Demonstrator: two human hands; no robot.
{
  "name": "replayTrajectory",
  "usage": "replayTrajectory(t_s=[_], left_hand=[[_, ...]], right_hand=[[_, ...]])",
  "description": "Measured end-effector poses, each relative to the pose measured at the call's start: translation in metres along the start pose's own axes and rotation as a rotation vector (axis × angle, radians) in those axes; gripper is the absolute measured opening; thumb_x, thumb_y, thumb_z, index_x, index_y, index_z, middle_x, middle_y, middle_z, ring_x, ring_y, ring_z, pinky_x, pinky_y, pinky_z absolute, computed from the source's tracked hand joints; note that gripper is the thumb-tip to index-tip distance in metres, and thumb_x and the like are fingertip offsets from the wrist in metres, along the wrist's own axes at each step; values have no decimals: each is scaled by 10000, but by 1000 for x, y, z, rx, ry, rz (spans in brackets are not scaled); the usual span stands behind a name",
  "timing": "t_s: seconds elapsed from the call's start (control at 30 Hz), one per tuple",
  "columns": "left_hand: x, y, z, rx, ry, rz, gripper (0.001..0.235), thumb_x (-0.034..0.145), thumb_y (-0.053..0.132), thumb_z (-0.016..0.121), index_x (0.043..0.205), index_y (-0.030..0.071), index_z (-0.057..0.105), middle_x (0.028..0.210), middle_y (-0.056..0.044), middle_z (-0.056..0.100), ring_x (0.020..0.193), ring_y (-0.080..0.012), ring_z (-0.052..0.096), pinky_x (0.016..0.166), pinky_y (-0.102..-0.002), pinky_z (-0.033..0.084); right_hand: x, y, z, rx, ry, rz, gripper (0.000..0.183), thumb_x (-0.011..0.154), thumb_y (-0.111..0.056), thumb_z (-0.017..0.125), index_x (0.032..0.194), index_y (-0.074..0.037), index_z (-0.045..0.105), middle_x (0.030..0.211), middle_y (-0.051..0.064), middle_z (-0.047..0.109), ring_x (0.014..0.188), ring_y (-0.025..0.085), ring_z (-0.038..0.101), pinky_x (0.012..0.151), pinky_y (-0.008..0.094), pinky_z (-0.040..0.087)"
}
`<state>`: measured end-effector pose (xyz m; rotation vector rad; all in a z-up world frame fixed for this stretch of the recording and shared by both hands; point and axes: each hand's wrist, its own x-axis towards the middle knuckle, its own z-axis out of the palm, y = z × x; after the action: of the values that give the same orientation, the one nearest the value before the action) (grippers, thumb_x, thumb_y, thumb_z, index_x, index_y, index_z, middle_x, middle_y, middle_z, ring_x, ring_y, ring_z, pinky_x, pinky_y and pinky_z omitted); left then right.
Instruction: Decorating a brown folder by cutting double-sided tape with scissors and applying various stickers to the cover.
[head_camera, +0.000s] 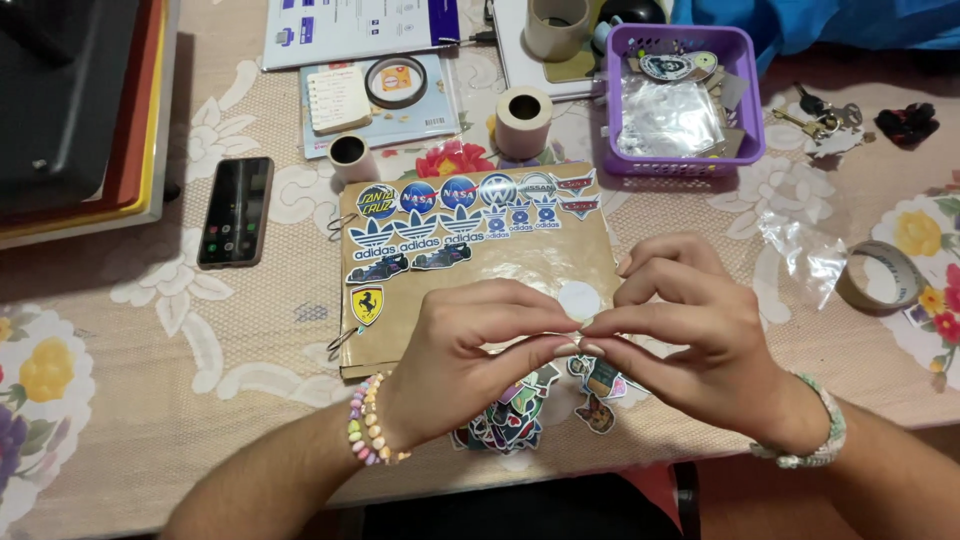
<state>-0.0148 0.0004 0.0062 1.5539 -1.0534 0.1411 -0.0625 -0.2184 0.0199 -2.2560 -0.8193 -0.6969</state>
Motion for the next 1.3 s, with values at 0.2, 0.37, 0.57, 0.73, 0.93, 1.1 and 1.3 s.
replayTrajectory(t_s=[0.2, 0.37, 0.57, 0.73, 0.93, 1.1, 1.3], left_hand=[[-3, -7, 5, 119, 96, 23, 122, 933, 108, 697, 1024, 28, 713, 953, -128, 749, 870, -233, 739, 824, -323, 575], [-1, -7, 11, 22, 61, -59, 123, 899, 119, 738, 1001, 51, 726, 945, -107, 758, 844, -194, 728, 762, -290, 574], [-1, -18, 20, -77, 84, -226, 57, 894, 108, 732, 922, 66, 761, 887, -77, 772, 806, -145, 725, 723, -256, 566], [-8, -37, 29, -484, 126, -623, 135, 852, 97, 762, 966, 28, 788, 917, -90, 787, 800, -118, 711, 662, -228, 602], [-12, -45, 34, -614, 6, -681, 281, 875, 78, 714, 1143, -5, 732, 1033, -154, 776, 885, -179, 736, 692, -281, 639], [-15, -46, 44, -635, 49, -722, 201, 899, 68, 699, 1065, -25, 765, 890, -142, 777, 789, -162, 730, 645, -261, 610], [-21, -50, 51, -680, 108, -772, 198, 889, 87, 716, 1034, -39, 764, 893, -170, 785, 765, -152, 702, 640, -249, 589]], right_hand=[[-10, -4, 5, 209, 38, 327, 57, 830, -148, 771, 867, -105, 768, 744, -4, 628, 847, 188, 566, 839, 315, 472], [-10, -6, 7, 266, 26, 390, 66, 859, -157, 740, 869, -98, 769, 728, -5, 633, 806, 169, 582, 833, 317, 481], [-27, 2, 1, 374, 95, 520, 260, 892, -141, 693, 1138, -55, 693, 863, 38, 659, 876, 159, 590, 857, 296, 485], [-75, 23, -17, -79, 218, 528, 662, 920, -20, 698, 1516, 28, 415, 1174, 205, 684, 1024, 225, 672, 881, 306, 571], [-171, 83, 1, -741, -239, 674, 386, 930, -220, 625, 1293, -93, 646, 1340, 110, 636, 1052, 387, 575, 863, 503, 533], [-180, 116, 0, -637, -289, 747, 355, 937, -164, 577, 1274, -62, 620, 1282, 139, 636, 1016, 407, 610, 878, 512, 502], [-160, 117, -9, -805, -489, 848, 499, 838, -374, 616, 1300, -191, 579, 1175, 96, 649, 865, 452, 700, 689, 592, 581]])
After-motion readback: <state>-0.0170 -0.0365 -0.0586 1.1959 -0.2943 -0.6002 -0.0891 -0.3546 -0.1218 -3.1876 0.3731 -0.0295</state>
